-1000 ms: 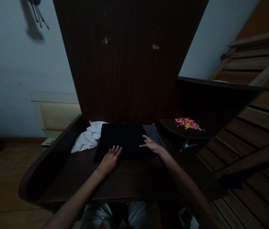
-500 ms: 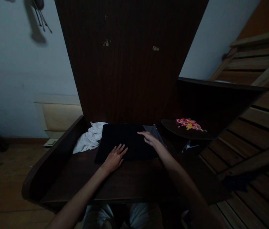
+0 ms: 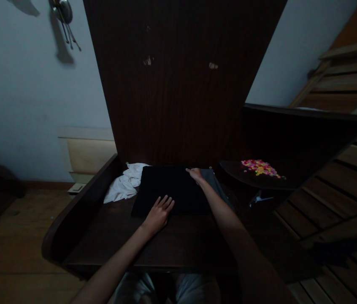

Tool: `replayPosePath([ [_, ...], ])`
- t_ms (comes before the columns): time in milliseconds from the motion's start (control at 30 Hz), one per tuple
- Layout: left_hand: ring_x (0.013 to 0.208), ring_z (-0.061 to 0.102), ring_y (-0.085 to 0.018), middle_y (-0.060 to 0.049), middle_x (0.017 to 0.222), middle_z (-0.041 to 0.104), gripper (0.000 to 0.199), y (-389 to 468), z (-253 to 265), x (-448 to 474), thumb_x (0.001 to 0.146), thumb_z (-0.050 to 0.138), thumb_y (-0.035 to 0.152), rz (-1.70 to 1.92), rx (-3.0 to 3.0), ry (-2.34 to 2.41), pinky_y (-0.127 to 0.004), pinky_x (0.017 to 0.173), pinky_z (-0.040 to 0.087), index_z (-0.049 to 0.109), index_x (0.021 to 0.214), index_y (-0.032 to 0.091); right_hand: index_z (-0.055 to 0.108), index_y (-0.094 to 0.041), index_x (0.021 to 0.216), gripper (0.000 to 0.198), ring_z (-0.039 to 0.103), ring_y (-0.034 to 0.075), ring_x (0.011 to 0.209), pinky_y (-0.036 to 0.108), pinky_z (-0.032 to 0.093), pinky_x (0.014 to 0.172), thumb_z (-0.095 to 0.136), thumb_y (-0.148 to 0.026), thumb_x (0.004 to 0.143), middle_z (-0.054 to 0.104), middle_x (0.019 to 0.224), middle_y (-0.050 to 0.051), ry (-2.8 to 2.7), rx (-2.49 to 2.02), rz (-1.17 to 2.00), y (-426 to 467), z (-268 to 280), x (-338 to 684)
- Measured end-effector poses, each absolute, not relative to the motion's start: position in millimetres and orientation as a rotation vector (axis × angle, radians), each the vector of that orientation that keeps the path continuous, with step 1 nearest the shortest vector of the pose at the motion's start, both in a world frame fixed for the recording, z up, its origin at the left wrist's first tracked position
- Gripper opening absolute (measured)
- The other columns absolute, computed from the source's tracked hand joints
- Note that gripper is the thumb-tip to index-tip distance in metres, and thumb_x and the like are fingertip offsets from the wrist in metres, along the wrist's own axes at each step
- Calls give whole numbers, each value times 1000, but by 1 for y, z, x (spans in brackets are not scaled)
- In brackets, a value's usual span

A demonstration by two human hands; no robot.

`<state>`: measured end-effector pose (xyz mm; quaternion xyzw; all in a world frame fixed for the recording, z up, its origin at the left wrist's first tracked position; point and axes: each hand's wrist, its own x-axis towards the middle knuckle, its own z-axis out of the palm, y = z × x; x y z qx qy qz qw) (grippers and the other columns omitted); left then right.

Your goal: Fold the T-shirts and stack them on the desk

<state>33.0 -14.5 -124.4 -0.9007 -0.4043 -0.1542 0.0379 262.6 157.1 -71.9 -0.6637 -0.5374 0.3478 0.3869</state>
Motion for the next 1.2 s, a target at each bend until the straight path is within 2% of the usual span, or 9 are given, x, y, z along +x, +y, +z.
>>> replayPosePath([
  [167, 145, 22, -32, -15, 154, 34, 71, -11, -120, 47, 84, 58, 20, -541, -2716, -1311, -55, 114, 28, 30, 150, 19, 51, -21, 62, 29, 50, 13, 62, 22, 35, 55, 69, -42, 70, 48, 57, -4, -1363, -1754, 745, 164, -72, 258],
  [400, 146, 22, -29, -9, 153, 38, 65, -12, -133, 44, 92, 46, 17, -356, -2761, -1156, -60, 113, 27, 23, 152, 26, 53, -23, 67, 15, 58, 18, 77, 24, 42, 66, 65, -31, 71, 53, 65, -1, -1365, -1798, 653, 170, -70, 263],
  [533, 146, 22, -30, -8, 153, 38, 61, -16, -126, 43, 93, 46, 18, -366, -2767, -1180, -60, 112, 29, 27, 151, 27, 55, -23, 75, 10, 60, 21, 90, 28, 45, 77, 63, -29, 75, 59, 77, 2, -1364, -1791, 641, 169, -72, 260],
  [667, 144, 28, -29, -8, 153, 39, 51, -10, -115, 43, 96, 43, 37, -527, -2804, -1248, -57, 108, 35, 37, 146, 27, 56, -23, 81, 10, 59, 21, 97, 28, 45, 82, 63, -29, 77, 62, 86, 2, -1373, -1768, 665, 168, -70, 256],
  [767, 141, 35, -25, -14, 149, 43, 51, 4, -114, 38, 99, 32, 41, -756, -2723, -1399, -48, 108, 39, 41, 144, 18, 56, -22, 87, 14, 59, 19, 95, 27, 46, 79, 61, -31, 78, 63, 89, 2, -1360, -1752, 717, 164, -68, 258],
  [867, 140, 35, -28, -20, 145, 47, 53, 19, -120, 33, 99, 30, 40, -790, -2620, -1498, -50, 110, 37, 46, 140, 10, 55, -21, 100, 30, 62, 17, 86, 25, 49, 71, 65, -35, 76, 64, 89, 1, -1341, -1712, 833, 149, -68, 264],
  [1033, 145, 20, -36, -15, 156, 31, 79, 28, -124, 28, 89, 39, 64, -541, -2781, -1409, -61, 109, 29, 26, 152, 18, 31, -30, 138, 96, 65, 18, 80, 22, 47, 54, 83, -33, 57, 63, 116, 9, -1398, -1453, 1286, 110, -69, 289],
  [1100, 146, 14, -39, -15, 158, 24, 92, 28, -121, 28, 82, 43, 73, -490, -2822, -1432, -65, 109, 26, 19, 154, 20, 24, -35, 144, 110, 64, 21, 90, 23, 49, 55, 85, -28, 52, 55, 129, 13, -1445, -1393, 1323, 98, -70, 299],
  [1200, 145, 8, -44, -16, 160, 17, 106, 27, -117, 28, 73, 49, 79, -477, -2835, -1489, -68, 108, 23, 14, 154, 20, 27, -35, 145, 112, 59, 23, 106, 28, 53, 68, 84, -21, 50, 49, 135, 14, -1443, -1327, 1289, 90, -72, 306],
])
